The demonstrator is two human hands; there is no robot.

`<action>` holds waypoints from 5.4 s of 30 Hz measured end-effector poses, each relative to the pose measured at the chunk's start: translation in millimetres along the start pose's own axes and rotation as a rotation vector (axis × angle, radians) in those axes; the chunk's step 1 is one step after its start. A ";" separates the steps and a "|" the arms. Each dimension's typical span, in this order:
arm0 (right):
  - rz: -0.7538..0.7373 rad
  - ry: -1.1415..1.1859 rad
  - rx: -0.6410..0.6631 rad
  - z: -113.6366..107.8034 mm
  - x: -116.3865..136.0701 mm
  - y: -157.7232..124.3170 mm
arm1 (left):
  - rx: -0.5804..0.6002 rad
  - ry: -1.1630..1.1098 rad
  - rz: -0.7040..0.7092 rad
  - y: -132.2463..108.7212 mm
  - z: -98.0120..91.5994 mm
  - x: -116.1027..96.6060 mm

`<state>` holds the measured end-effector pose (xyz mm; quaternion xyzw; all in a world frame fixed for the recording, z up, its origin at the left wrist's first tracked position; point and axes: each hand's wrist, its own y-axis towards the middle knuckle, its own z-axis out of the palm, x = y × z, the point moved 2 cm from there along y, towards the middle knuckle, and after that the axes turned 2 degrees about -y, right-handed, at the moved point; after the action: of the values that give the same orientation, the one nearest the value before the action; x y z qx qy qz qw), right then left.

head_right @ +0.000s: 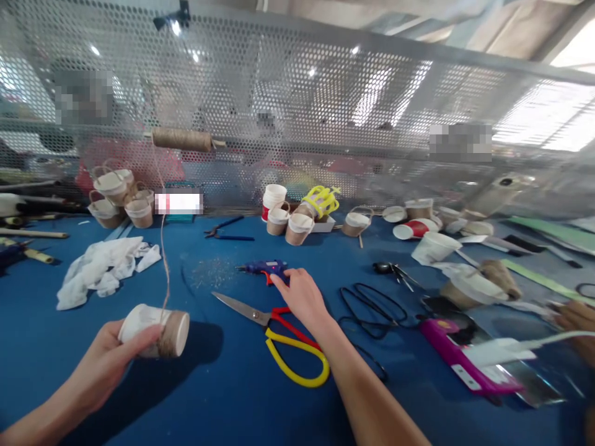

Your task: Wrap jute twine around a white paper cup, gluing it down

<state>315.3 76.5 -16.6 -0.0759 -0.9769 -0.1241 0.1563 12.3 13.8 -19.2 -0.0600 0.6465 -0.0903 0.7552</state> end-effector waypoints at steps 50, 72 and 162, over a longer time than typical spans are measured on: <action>-0.064 0.652 0.513 -37.9 88.1 -55.2 | 0.222 0.382 0.259 43.6 15.1 1.1; -0.087 0.523 0.500 -36.6 90.1 -58.5 | 0.288 0.695 0.635 43.7 10.9 -5.1; -0.327 0.342 0.312 -52.5 106.6 -73.1 | 0.139 0.023 0.056 47.1 20.4 -11.1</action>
<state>216.6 4.2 50.4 0.1296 -0.9429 -0.0067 0.3067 33.5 61.7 -15.0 0.0117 0.6490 -0.1141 0.7521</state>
